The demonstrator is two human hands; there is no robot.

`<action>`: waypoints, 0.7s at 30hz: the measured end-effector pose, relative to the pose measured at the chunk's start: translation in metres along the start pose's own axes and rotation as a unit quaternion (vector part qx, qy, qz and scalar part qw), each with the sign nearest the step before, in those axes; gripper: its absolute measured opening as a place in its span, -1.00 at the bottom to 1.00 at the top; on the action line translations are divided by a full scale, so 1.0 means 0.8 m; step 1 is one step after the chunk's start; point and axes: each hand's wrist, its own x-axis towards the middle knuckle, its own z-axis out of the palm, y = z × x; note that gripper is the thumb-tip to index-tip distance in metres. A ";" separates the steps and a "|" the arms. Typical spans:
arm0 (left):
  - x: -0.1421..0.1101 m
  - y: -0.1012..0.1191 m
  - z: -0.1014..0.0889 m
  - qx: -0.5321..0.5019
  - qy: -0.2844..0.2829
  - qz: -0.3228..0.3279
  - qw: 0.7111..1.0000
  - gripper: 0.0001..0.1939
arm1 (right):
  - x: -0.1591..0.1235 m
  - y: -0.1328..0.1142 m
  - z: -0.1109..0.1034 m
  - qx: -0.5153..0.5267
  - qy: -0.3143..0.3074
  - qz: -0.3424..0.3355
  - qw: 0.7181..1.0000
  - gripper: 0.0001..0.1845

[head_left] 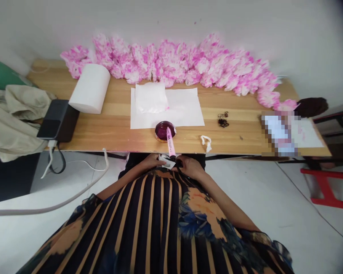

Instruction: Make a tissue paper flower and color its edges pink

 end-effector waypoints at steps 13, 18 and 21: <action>-0.117 0.043 -0.056 0.131 0.016 0.122 0.984 -0.70 | -0.174 0.068 -0.186 0.077 0.238 0.159 0.955 -0.47; -0.154 0.084 -0.064 0.099 0.034 0.126 0.986 -0.72 | -0.090 0.105 -0.227 -0.064 0.283 0.241 0.926 -0.42; -0.174 0.084 -0.070 0.057 0.052 0.113 0.991 -0.69 | -0.071 0.114 -0.241 -0.097 0.237 0.245 0.935 -0.39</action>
